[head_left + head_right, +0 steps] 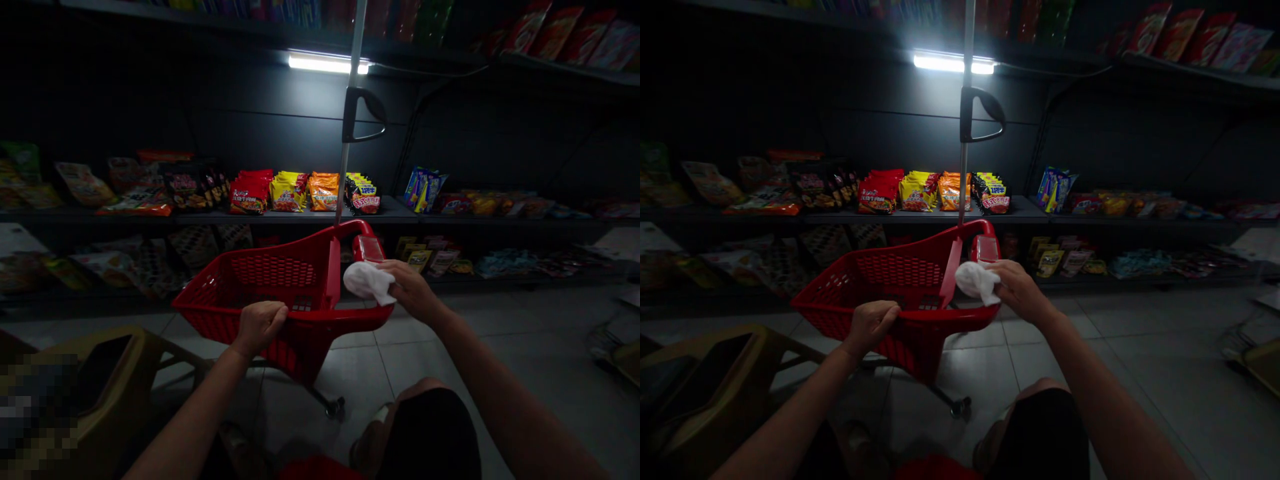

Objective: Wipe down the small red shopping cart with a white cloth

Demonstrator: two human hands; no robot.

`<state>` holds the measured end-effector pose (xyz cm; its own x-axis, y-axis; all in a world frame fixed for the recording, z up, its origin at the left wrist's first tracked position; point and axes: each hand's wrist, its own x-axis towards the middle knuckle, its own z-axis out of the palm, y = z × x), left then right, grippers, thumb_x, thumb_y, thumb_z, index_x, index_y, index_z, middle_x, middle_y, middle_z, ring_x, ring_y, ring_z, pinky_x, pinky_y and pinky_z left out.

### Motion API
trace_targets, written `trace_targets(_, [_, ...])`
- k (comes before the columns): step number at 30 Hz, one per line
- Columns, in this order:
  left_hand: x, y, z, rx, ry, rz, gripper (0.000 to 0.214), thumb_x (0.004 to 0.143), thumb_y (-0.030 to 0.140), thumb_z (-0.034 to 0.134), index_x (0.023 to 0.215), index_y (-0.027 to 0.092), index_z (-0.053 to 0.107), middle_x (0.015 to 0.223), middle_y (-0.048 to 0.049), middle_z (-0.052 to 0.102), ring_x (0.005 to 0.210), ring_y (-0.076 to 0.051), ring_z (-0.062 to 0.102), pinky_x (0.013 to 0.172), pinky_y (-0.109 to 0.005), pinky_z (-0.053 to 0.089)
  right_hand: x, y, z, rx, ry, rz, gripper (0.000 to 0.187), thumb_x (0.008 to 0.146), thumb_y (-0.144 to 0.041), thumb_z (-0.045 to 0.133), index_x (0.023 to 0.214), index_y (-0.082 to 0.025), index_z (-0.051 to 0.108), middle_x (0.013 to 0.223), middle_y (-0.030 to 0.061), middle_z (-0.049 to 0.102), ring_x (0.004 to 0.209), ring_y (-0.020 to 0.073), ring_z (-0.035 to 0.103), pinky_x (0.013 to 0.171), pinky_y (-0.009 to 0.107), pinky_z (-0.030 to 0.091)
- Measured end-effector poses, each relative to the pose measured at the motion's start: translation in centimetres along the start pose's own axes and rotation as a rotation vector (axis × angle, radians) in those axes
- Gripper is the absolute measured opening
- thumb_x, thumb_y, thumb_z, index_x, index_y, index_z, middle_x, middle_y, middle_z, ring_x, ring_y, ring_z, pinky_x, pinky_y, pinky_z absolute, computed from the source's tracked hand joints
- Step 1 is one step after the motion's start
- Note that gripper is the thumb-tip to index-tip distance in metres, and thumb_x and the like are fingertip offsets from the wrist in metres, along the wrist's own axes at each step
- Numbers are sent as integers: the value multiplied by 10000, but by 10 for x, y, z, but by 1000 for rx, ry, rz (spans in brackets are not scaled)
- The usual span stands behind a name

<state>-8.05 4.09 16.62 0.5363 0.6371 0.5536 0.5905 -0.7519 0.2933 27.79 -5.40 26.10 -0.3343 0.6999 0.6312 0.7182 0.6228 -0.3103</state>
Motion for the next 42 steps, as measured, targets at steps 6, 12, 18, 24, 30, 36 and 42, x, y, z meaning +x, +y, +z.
trace_targets(6, [0,-7,1,59,26,-65,443,994,319,353,620,195,558,640,-9,635,637,-133,591,640,-269,349,5,-54,17,-75,-130,-65,172,929,-220,486,1017,-211,633,1020,61,706,1006,191,635,1102,453,407])
trace_targets(12, [-5,-19,-5,-13,-5,-67,466,995,321,339,596,190,542,626,-12,620,615,-126,571,631,-263,356,20,-50,10,-66,-265,-233,265,995,-378,453,892,-198,617,816,13,664,823,156,624,1088,413,410])
trace_targets(18, [-4,-12,-2,9,16,-54,435,986,303,362,623,190,573,650,-11,644,633,-127,581,650,-267,355,57,-50,4,-266,-528,-95,425,1034,-307,342,728,-187,612,663,1,615,741,154,611,957,366,442])
trace_targets(24, [-7,-19,-7,55,44,-66,460,990,301,334,569,198,490,580,-2,574,571,-124,524,618,-275,330,68,-88,18,-12,-658,105,412,1027,-411,399,778,-173,624,673,-14,602,571,94,515,555,222,331])
trace_targets(30, [-8,-25,-11,40,42,-52,464,983,296,337,551,199,477,561,2,550,561,-121,511,614,-269,331,87,-65,29,1,-115,298,339,1030,-410,395,979,-173,632,886,32,673,785,143,599,687,237,422])
trace_targets(36, [-9,-24,-11,19,53,-27,454,985,281,348,576,193,526,588,-6,584,594,-126,553,640,-268,355,101,-69,43,-187,-764,-110,258,884,-222,639,1140,-239,656,1149,54,666,1054,203,632,823,274,444])
trace_targets(42, [-8,-22,-10,21,41,-38,465,979,291,341,585,197,567,597,-14,621,589,-131,556,639,-279,361,133,-45,57,-490,-889,-64,305,923,-133,522,1173,-244,659,1160,53,704,1119,206,648,973,324,423])
